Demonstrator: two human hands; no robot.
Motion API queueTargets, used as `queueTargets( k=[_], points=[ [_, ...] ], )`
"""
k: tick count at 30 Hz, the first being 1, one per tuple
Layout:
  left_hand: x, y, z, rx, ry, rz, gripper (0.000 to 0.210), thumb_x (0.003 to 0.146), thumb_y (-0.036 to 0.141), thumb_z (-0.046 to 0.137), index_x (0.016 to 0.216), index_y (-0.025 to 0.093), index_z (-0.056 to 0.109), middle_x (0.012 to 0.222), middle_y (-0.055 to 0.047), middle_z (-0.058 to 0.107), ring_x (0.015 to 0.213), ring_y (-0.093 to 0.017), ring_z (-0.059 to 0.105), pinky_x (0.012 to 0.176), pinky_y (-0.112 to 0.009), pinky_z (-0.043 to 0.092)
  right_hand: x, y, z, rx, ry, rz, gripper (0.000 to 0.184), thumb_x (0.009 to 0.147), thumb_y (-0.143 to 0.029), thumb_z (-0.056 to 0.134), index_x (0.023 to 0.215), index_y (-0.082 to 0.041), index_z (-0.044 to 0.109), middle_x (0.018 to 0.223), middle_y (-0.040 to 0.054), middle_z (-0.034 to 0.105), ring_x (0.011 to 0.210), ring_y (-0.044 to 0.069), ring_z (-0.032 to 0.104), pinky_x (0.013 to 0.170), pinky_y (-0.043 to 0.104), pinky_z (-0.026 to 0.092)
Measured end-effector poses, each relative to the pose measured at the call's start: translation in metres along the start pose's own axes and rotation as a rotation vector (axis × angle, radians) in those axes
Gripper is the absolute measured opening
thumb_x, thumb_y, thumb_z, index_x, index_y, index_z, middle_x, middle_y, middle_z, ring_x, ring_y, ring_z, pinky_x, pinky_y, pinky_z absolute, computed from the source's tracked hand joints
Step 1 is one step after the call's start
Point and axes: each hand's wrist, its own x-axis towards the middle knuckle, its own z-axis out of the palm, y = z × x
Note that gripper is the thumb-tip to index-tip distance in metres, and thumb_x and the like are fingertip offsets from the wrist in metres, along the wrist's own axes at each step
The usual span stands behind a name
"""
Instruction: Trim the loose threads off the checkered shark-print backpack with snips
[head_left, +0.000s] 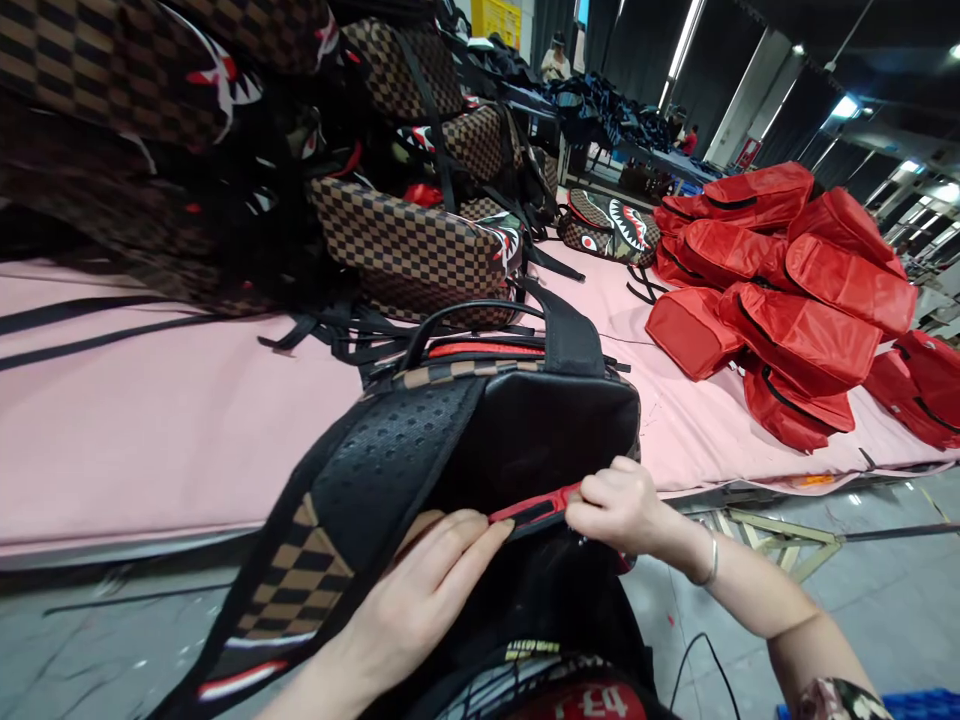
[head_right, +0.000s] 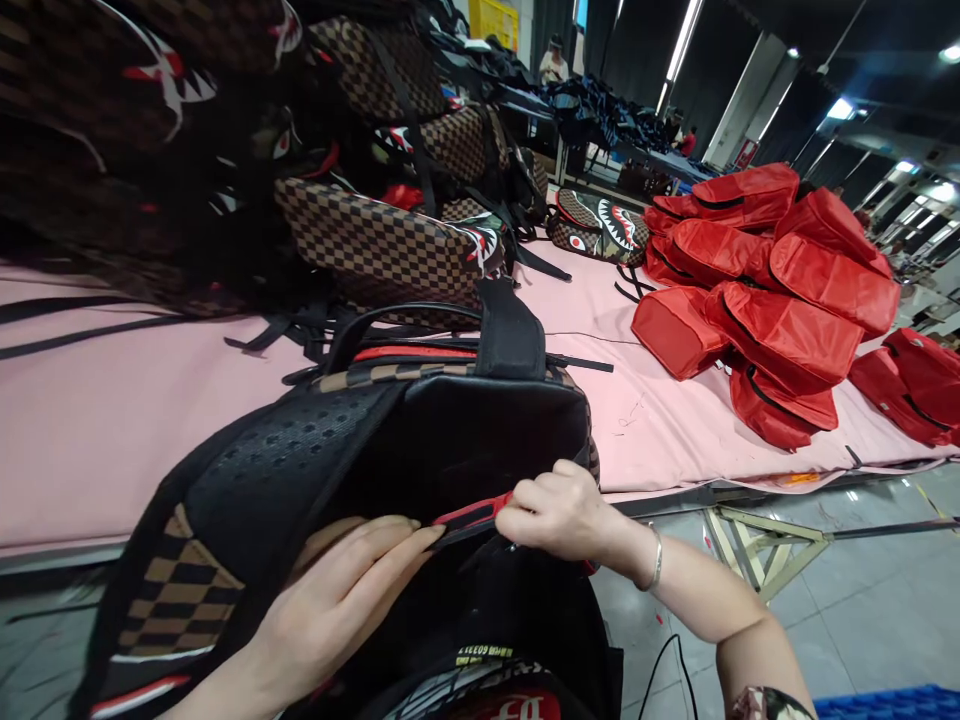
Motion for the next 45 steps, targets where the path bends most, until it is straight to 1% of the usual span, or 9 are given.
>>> queueTargets(
  k=[2, 7, 11, 15, 17, 33, 36, 40, 45],
  points=[
    [0.001, 0.003, 0.002, -0.027, 0.013, -0.019, 0.03, 0.084, 0.0, 0.05, 0.113, 0.007, 0.054, 0.099, -0.012, 0.058, 0.097, -0.021, 0.055, 0.088, -0.034, 0.046, -0.005, -0.005, 0.008, -0.056, 0.103, -0.053, 0.026, 0.087, -0.01, 0.041, 0.067, -0.021, 0.053, 0.056, -0.0028, 0.045, 0.055, 0.01, 0.035, 0.057, 0.029, 0.021],
    [0.017, 0.014, 0.008, -0.157, 0.287, -0.002, 0.015, 0.078, -0.006, 0.055, 0.086, 0.006, 0.057, 0.079, -0.008, 0.055, 0.08, -0.017, 0.054, 0.067, -0.028, 0.05, -0.008, -0.009, 0.014, -0.074, 0.226, -0.1, 0.022, 0.087, -0.015, 0.043, 0.067, -0.019, 0.05, 0.058, -0.003, 0.044, 0.055, 0.011, 0.031, 0.057, 0.028, 0.02],
    [0.021, 0.019, 0.013, -0.151, 0.338, 0.008, 0.012, 0.079, -0.005, 0.055, 0.081, 0.007, 0.056, 0.073, -0.007, 0.054, 0.075, -0.016, 0.053, 0.062, -0.028, 0.051, -0.001, -0.006, 0.0, -0.01, 0.046, -0.016, 0.021, 0.09, -0.016, 0.04, 0.072, -0.018, 0.051, 0.066, -0.0011, 0.049, 0.057, 0.012, 0.035, 0.058, 0.028, 0.022],
    [0.02, 0.02, 0.013, -0.174, 0.331, -0.022, 0.014, 0.078, -0.005, 0.055, 0.08, 0.009, 0.056, 0.072, -0.006, 0.055, 0.072, -0.015, 0.053, 0.061, -0.028, 0.051, 0.018, 0.002, -0.023, 0.119, -0.196, 0.126, 0.028, 0.091, -0.042, 0.046, 0.084, -0.017, 0.057, 0.079, 0.001, 0.058, 0.066, 0.012, 0.048, 0.062, 0.028, 0.028],
    [0.019, 0.022, 0.012, -0.165, 0.328, -0.018, 0.013, 0.079, -0.004, 0.054, 0.081, 0.009, 0.056, 0.074, -0.006, 0.057, 0.074, -0.016, 0.054, 0.062, -0.029, 0.052, 0.028, 0.004, -0.029, 0.074, -0.265, 0.196, 0.035, 0.094, -0.046, 0.04, 0.083, -0.017, 0.057, 0.076, 0.0014, 0.059, 0.068, 0.014, 0.051, 0.064, 0.029, 0.028],
    [0.013, 0.036, 0.005, -0.176, 0.285, -0.044, 0.011, 0.083, 0.0, 0.052, 0.086, 0.009, 0.057, 0.075, -0.005, 0.056, 0.074, -0.014, 0.053, 0.07, -0.028, 0.052, 0.043, -0.017, -0.025, 0.012, -0.495, 0.153, 0.036, 0.095, -0.038, 0.034, 0.078, -0.017, 0.058, 0.073, 0.0026, 0.062, 0.065, 0.017, 0.057, 0.057, 0.031, 0.025],
    [0.013, 0.037, 0.005, -0.192, 0.295, -0.047, 0.011, 0.083, 0.0, 0.052, 0.085, 0.01, 0.056, 0.076, -0.004, 0.056, 0.074, -0.013, 0.052, 0.069, -0.027, 0.052, 0.045, -0.02, -0.024, 0.054, -0.537, 0.227, 0.036, 0.095, -0.037, 0.033, 0.078, -0.017, 0.057, 0.075, 0.0034, 0.064, 0.066, 0.017, 0.058, 0.055, 0.03, 0.022],
    [0.013, 0.035, 0.007, -0.167, 0.315, -0.043, 0.012, 0.084, 0.0, 0.051, 0.086, 0.01, 0.057, 0.078, -0.005, 0.057, 0.075, -0.014, 0.054, 0.069, -0.028, 0.053, 0.048, -0.019, -0.02, 0.171, -0.561, 0.453, 0.035, 0.093, -0.034, 0.035, 0.068, -0.017, 0.052, 0.067, 0.0019, 0.061, 0.059, 0.014, 0.052, 0.054, 0.029, 0.017],
    [0.013, 0.031, 0.012, -0.171, 0.334, -0.037, 0.014, 0.081, -0.003, 0.052, 0.085, 0.01, 0.056, 0.078, -0.005, 0.056, 0.073, -0.013, 0.053, 0.067, -0.027, 0.051, 0.054, -0.015, -0.014, 0.718, -0.396, 0.694, 0.036, 0.093, -0.027, 0.028, 0.062, -0.016, 0.041, 0.059, -0.0026, 0.047, 0.057, 0.008, 0.042, 0.056, 0.023, 0.027]
  ],
)
